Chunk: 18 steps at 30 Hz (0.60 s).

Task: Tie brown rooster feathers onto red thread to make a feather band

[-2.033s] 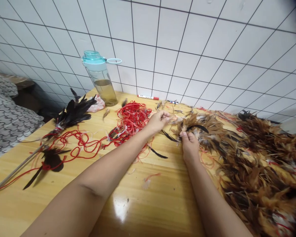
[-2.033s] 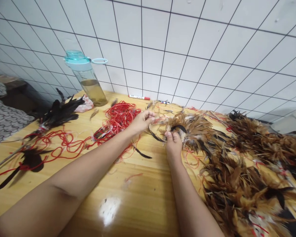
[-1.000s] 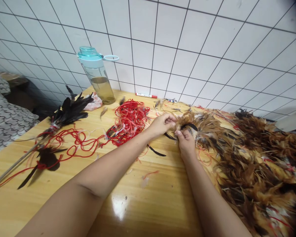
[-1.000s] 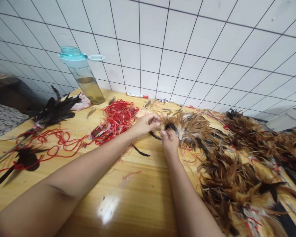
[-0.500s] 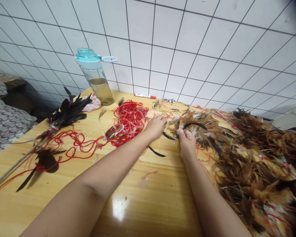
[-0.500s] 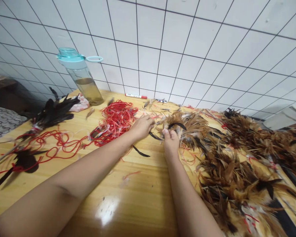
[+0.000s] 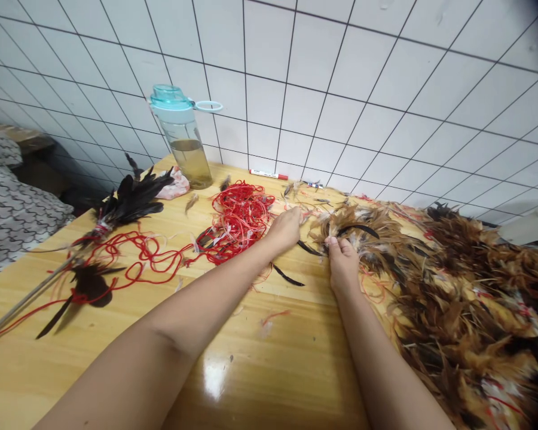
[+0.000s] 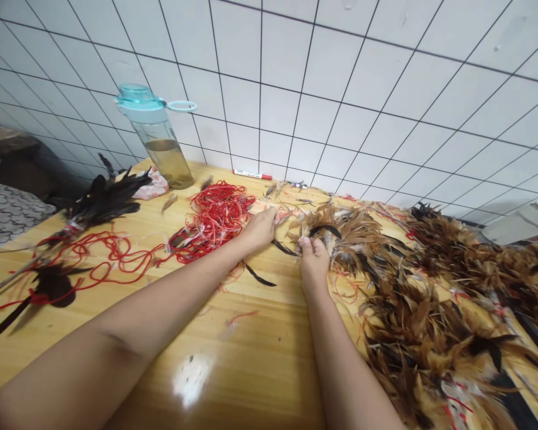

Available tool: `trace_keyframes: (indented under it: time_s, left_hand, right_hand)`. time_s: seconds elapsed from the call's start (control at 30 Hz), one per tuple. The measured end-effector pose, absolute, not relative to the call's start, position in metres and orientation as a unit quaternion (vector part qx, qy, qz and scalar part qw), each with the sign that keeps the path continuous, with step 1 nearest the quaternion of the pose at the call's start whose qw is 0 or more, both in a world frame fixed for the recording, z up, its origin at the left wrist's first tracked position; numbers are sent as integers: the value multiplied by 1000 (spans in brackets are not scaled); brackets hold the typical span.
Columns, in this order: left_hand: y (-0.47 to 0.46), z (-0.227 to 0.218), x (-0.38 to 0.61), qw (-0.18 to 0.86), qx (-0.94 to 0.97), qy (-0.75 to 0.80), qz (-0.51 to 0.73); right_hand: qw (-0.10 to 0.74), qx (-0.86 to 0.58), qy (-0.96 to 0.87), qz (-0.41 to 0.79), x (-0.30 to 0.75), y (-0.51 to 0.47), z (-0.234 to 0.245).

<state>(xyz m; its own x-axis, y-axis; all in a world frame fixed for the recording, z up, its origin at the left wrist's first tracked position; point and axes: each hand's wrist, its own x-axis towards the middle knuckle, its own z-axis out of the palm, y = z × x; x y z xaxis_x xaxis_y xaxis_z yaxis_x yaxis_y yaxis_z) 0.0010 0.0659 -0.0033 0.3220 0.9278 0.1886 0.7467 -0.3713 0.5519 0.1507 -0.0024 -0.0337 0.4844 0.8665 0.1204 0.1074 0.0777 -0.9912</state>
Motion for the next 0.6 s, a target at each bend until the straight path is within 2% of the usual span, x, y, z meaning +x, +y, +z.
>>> trace_keyframes:
  time_s: [0.17, 0.23, 0.43, 0.6]
  left_hand:
    - [75, -8, -3, 312, 761, 479, 307]
    - [77, -5, -6, 318, 773, 460, 300]
    - [70, 2, -9, 164, 780, 525, 299]
    - [60, -6, 3, 100, 826, 511, 213]
  right_hand:
    - [619, -597, -398, 319, 151, -2, -35]
    - [619, -596, -400, 319, 151, -1, -35]
    - [618, -599, -399, 316, 151, -1, -36]
    - [623, -596, -391, 322, 151, -1, -38]
